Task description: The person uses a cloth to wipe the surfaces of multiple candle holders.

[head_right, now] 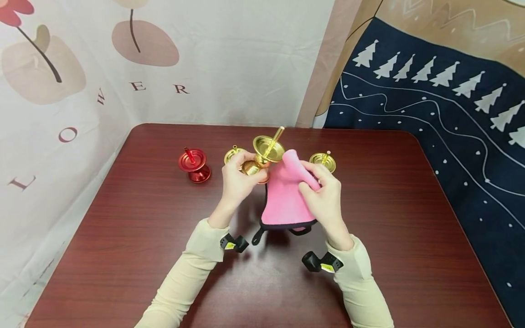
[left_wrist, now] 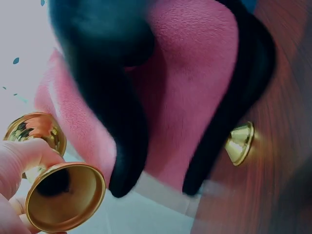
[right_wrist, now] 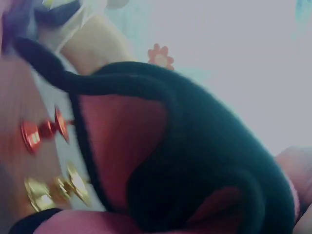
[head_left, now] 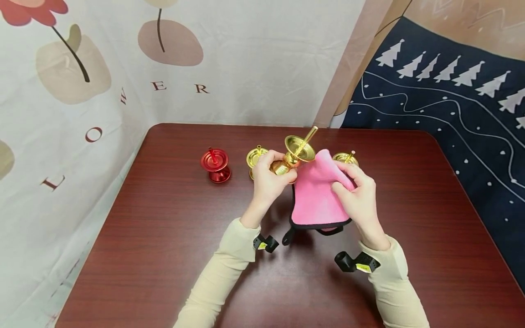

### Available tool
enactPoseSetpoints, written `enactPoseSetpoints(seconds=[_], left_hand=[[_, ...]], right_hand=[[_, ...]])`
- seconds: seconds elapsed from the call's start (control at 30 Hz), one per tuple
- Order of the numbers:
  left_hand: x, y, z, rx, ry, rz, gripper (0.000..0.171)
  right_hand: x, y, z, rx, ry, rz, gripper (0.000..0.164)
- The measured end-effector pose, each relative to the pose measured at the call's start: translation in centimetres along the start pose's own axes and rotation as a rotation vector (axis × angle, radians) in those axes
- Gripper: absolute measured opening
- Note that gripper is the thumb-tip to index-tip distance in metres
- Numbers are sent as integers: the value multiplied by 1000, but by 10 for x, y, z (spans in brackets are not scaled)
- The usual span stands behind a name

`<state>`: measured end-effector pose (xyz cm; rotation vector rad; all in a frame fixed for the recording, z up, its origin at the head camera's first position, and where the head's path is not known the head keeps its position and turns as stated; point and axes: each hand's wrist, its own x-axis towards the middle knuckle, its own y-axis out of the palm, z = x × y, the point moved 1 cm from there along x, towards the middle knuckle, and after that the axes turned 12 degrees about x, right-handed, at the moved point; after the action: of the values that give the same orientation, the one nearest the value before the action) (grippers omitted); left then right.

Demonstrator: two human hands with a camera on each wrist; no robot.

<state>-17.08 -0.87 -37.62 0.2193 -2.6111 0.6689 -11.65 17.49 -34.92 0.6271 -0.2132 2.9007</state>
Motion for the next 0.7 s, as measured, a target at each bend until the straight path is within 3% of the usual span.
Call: enactPoseSetpoints(seconds=[0.13,0.2,0.3,0.4,0.5,0.63,0.7], left_hand=[[1,0,-4,-142,-48,45,27],[0,2,-6,-184,-61,84,26],[-3,4,-9,-174,-56,136,25],[-4,3,-11,-97,-12,198,26],[-4,-1,-10,-31,79,280,34],[-1,-8,-9,3,215,386,48],[-1,-9,-8,5,244,417,52]], right_hand=[[0,6,-13,312,355,-109,33],[-1,11,-17,421,466,-113,35],[-2,19,-20,488,537,-73,37],[-2,21,-21,482,543,-55,34],[-2,18,-22,515,561,-73,26],[1,10,-22,603,615,-56,31],[3,6,-22,652,650,-27,31]])
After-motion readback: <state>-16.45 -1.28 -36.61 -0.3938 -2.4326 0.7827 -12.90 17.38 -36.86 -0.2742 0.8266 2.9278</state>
